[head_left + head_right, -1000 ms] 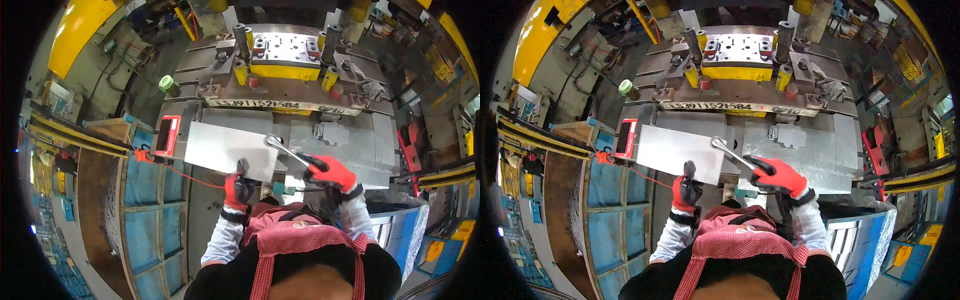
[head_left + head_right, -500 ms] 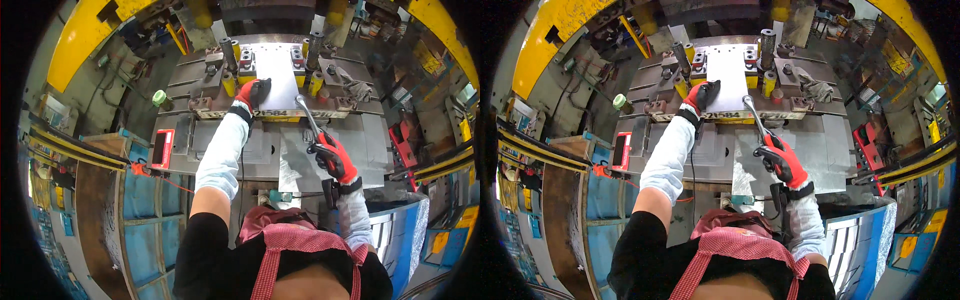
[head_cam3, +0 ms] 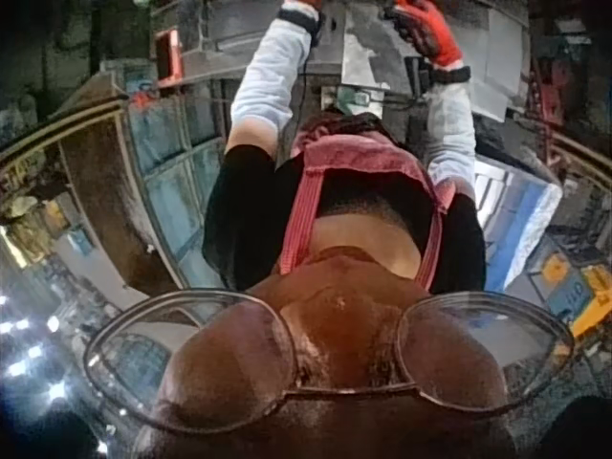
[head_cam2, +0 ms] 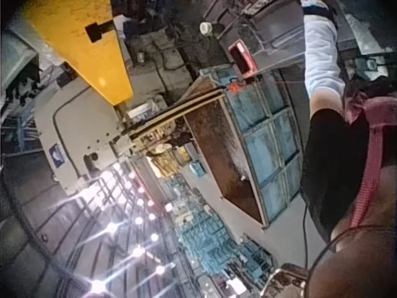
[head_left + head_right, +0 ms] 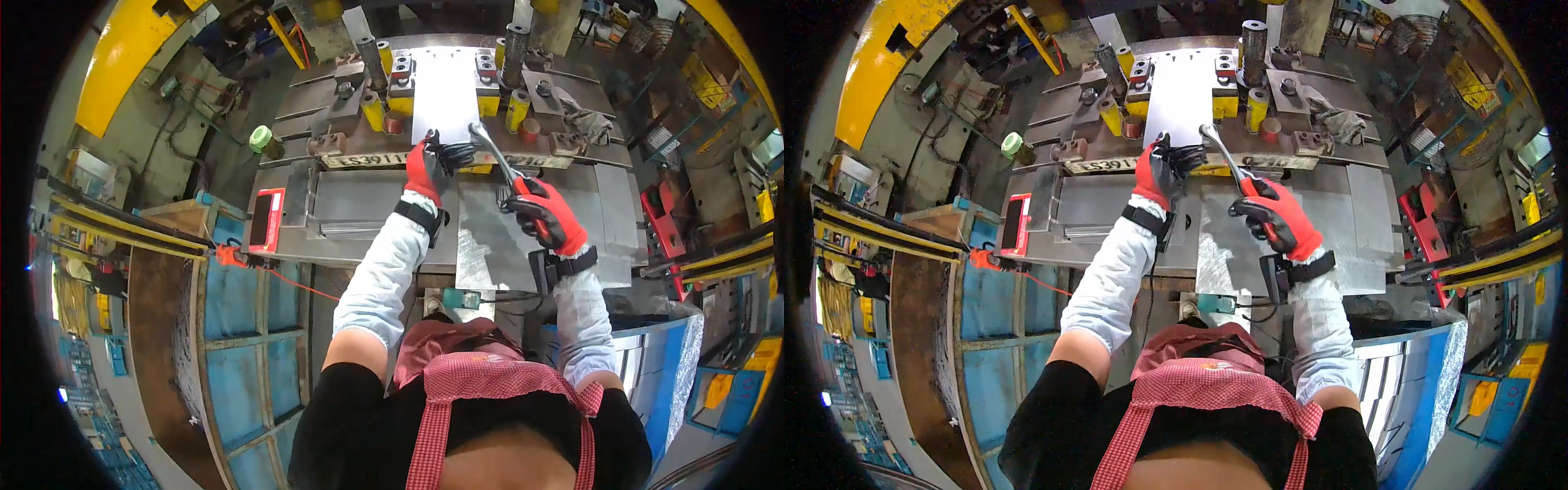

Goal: Operating a metal stamping press to process sheet metal parts.

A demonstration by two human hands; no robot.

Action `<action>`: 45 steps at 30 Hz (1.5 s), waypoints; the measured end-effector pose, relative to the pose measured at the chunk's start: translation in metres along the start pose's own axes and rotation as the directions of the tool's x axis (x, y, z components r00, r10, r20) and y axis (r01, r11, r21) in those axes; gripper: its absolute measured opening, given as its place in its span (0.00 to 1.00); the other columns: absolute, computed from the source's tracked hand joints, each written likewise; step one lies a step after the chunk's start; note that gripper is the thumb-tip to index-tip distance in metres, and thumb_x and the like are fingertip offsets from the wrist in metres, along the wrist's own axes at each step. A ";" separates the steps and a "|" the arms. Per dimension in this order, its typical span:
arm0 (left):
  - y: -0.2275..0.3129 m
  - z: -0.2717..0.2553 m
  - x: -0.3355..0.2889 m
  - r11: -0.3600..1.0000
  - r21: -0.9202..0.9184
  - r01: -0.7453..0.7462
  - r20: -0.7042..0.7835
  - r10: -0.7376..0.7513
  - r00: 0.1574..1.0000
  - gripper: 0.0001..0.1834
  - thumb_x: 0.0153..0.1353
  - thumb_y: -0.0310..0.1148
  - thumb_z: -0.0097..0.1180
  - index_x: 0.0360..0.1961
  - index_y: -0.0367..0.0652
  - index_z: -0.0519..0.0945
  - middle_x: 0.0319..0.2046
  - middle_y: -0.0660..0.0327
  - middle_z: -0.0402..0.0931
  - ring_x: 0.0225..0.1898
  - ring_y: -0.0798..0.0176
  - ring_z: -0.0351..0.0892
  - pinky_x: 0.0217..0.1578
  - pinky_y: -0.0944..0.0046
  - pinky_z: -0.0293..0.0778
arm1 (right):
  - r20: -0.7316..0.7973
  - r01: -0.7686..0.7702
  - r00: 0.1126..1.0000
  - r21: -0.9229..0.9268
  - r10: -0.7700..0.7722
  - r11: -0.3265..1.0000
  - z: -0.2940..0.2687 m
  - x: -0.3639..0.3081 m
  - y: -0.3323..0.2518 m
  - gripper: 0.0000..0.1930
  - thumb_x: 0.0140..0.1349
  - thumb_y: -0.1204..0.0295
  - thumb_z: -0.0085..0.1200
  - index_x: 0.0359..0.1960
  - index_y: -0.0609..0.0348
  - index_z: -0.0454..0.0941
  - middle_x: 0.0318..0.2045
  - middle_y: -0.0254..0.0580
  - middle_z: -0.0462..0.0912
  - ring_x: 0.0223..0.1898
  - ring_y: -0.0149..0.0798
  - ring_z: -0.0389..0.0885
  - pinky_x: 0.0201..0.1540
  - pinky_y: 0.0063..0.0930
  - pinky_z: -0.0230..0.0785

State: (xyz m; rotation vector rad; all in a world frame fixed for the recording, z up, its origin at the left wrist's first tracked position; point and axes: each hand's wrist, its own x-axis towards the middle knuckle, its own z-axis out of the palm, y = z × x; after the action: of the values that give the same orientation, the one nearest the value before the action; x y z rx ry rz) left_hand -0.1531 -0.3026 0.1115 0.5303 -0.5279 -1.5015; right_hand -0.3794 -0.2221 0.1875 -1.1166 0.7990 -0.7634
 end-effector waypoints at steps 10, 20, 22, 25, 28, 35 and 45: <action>0.004 0.025 0.002 0.996 -0.044 0.080 -0.182 -0.087 0.980 0.22 0.59 0.43 0.39 0.42 0.32 0.69 0.30 0.43 0.75 0.28 0.49 0.77 0.31 0.56 0.76 | -0.381 -0.038 0.921 0.129 0.085 0.991 -0.062 -0.088 0.093 0.18 0.53 0.72 0.51 0.47 0.59 0.65 0.25 0.32 0.74 0.17 0.23 0.67 0.17 0.17 0.58; 0.004 0.031 0.001 0.997 -0.015 0.079 -0.214 -0.081 0.973 0.23 0.60 0.42 0.36 0.41 0.29 0.68 0.31 0.43 0.75 0.27 0.48 0.77 0.32 0.55 0.76 | -0.462 -0.015 0.879 0.222 0.119 0.975 -0.099 -0.143 0.166 0.20 0.48 0.76 0.53 0.46 0.62 0.67 0.26 0.31 0.71 0.29 0.26 0.70 0.32 0.20 0.63; 0.003 0.032 0.003 0.999 0.023 0.041 -0.225 -0.034 0.974 0.26 0.59 0.45 0.35 0.37 0.25 0.69 0.31 0.40 0.75 0.26 0.46 0.77 0.32 0.54 0.75 | -0.493 -0.147 0.855 0.071 0.163 0.987 -0.094 -0.145 0.150 0.17 0.48 0.76 0.53 0.42 0.61 0.69 0.24 0.30 0.70 0.25 0.25 0.70 0.28 0.18 0.63; 0.003 0.030 0.004 1.000 0.030 0.001 -0.212 0.005 0.977 0.26 0.60 0.45 0.35 0.37 0.26 0.69 0.31 0.40 0.75 0.26 0.47 0.77 0.32 0.53 0.75 | -0.463 -0.059 0.873 0.210 0.152 0.976 -0.096 -0.145 0.156 0.16 0.48 0.76 0.52 0.41 0.61 0.69 0.25 0.30 0.71 0.23 0.26 0.70 0.26 0.18 0.63; 0.006 0.030 0.001 0.999 -0.004 0.050 -0.169 -0.050 0.984 0.19 0.60 0.37 0.38 0.46 0.34 0.66 0.33 0.45 0.75 0.30 0.48 0.78 0.30 0.56 0.78 | -0.490 -0.161 0.855 0.059 0.169 0.985 -0.097 -0.148 0.150 0.09 0.55 0.67 0.48 0.27 0.59 0.70 0.19 0.31 0.70 0.21 0.27 0.66 0.24 0.23 0.59; 0.006 0.035 -0.002 0.999 -0.010 0.050 -0.237 -0.051 0.970 0.19 0.60 0.38 0.37 0.46 0.34 0.65 0.32 0.43 0.75 0.31 0.46 0.77 0.32 0.55 0.77 | -0.429 0.018 0.903 0.055 0.008 0.998 -0.101 -0.146 0.156 0.09 0.50 0.75 0.51 0.34 0.59 0.69 0.23 0.31 0.72 0.22 0.27 0.72 0.24 0.19 0.64; -0.011 0.037 0.009 1.000 0.006 0.022 -0.153 -0.021 0.988 0.20 0.60 0.40 0.35 0.41 0.32 0.68 0.32 0.40 0.74 0.30 0.46 0.77 0.32 0.55 0.76 | -0.526 -0.064 0.839 0.162 0.142 0.985 -0.101 -0.147 0.161 0.06 0.54 0.70 0.48 0.26 0.60 0.71 0.20 0.31 0.72 0.23 0.27 0.70 0.27 0.21 0.62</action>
State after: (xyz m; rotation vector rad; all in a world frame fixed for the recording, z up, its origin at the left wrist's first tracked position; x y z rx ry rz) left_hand -0.1843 -0.3122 0.1335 0.6532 -0.4097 -1.4664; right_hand -0.5200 -0.1027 0.0337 -0.7252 1.2471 -1.0438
